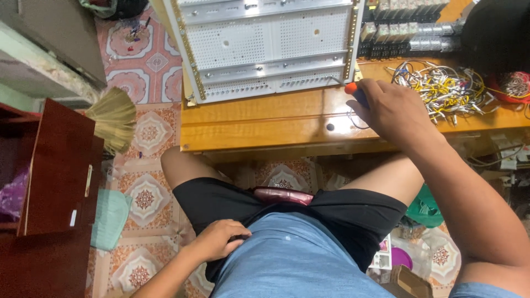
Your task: Using a manual screwdriver to attach and detach metal mounting rails onto a perforated electrical panel.
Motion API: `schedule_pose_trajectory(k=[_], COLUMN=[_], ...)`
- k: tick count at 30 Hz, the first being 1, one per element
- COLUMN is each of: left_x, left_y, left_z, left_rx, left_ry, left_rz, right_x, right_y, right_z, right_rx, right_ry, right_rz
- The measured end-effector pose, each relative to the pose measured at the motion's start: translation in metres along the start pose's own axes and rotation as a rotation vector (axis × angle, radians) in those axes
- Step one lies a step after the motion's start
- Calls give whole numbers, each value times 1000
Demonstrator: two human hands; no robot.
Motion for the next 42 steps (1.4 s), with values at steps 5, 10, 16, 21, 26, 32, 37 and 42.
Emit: schedule_pose_trajectory(k=[5,10,16,21,26,32,37,42], left_x=[-1,-14,-30,-5,-45,-21,-24,-32], left_y=[1,-14,-4,-13,-10,-15,-14,-9], left_z=[27,44,36,45,56,41,51,44], left_rx=[-139,-295,-334,-410,-512,-383,-397,-367], left_ry=[-68,-123,45,-4,185,-77,22,124], left_rz=[-148,-353,-274,-264,-275,-263,-305,-163], right_x=[-3,-5,-9,-12,-17,-25,-22,-25], right_y=[2,15,5,-39,-75,-81,-86,-87], right_z=[5,-20,-68,-68,-81,-81,-76,-75], right_rx=[-131,304,555,635,672,694,708,699], right_ry=[-97,80,-39,-93,-207,-110,-49,-35], right_rz=[68,-137,-204,-287,-293,-291,-268,-281])
Point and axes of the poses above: each hand's wrist, its own y-axis away from the middle knuckle, its own z-axis out of the palm, x = y × z, the point moved 8 cm from there along -y, towards the middle knuckle, and after that the axes turned 11 degrees about -z, right-handed, at the moved point
